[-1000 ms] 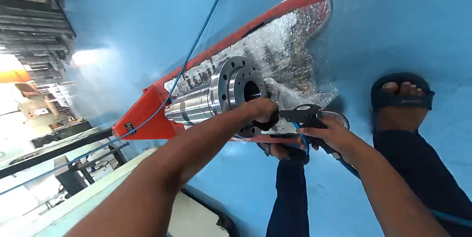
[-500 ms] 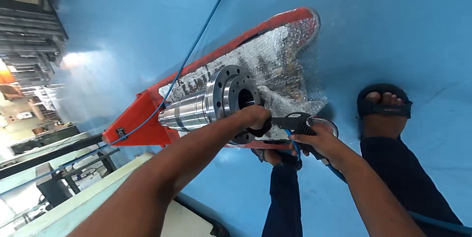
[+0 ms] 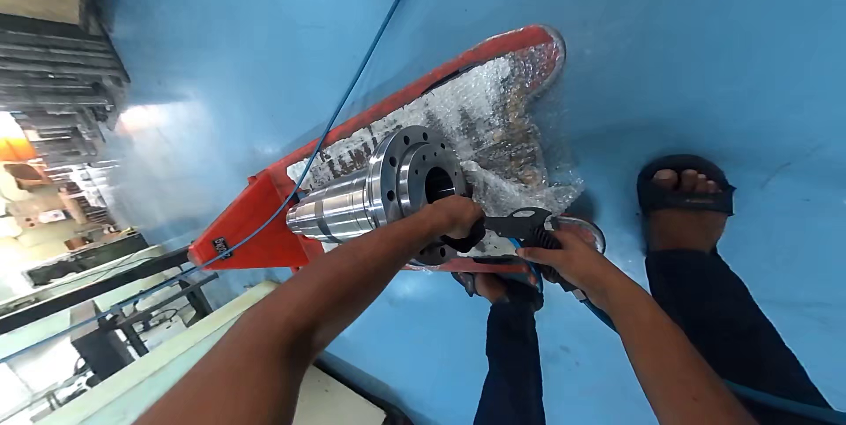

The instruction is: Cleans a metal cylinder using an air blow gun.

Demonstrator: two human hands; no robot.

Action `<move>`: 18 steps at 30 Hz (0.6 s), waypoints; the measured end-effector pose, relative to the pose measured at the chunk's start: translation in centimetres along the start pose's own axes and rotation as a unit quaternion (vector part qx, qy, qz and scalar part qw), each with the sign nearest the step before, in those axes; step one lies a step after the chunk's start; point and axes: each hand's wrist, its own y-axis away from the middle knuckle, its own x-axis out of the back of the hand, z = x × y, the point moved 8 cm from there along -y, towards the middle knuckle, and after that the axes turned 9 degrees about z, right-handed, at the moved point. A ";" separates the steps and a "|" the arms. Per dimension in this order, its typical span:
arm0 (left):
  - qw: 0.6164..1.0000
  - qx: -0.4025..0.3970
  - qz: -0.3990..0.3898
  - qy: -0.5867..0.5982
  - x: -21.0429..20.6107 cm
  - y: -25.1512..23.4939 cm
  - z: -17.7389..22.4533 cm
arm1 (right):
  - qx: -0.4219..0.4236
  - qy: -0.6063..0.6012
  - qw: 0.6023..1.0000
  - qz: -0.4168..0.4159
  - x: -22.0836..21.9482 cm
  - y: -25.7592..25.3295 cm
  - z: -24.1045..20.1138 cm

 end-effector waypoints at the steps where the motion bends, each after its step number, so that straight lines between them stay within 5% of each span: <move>1: 1.000 0.000 0.000 0.000 0.0 0.0 0.0 | 0.001 -0.007 1.000 -0.005 0.0 0.0 0.1; 18: 1.000 -0.001 0.000 -0.004 0.0 -0.1 0.1 | -0.006 -0.011 1.000 -0.016 0.1 0.2 -0.2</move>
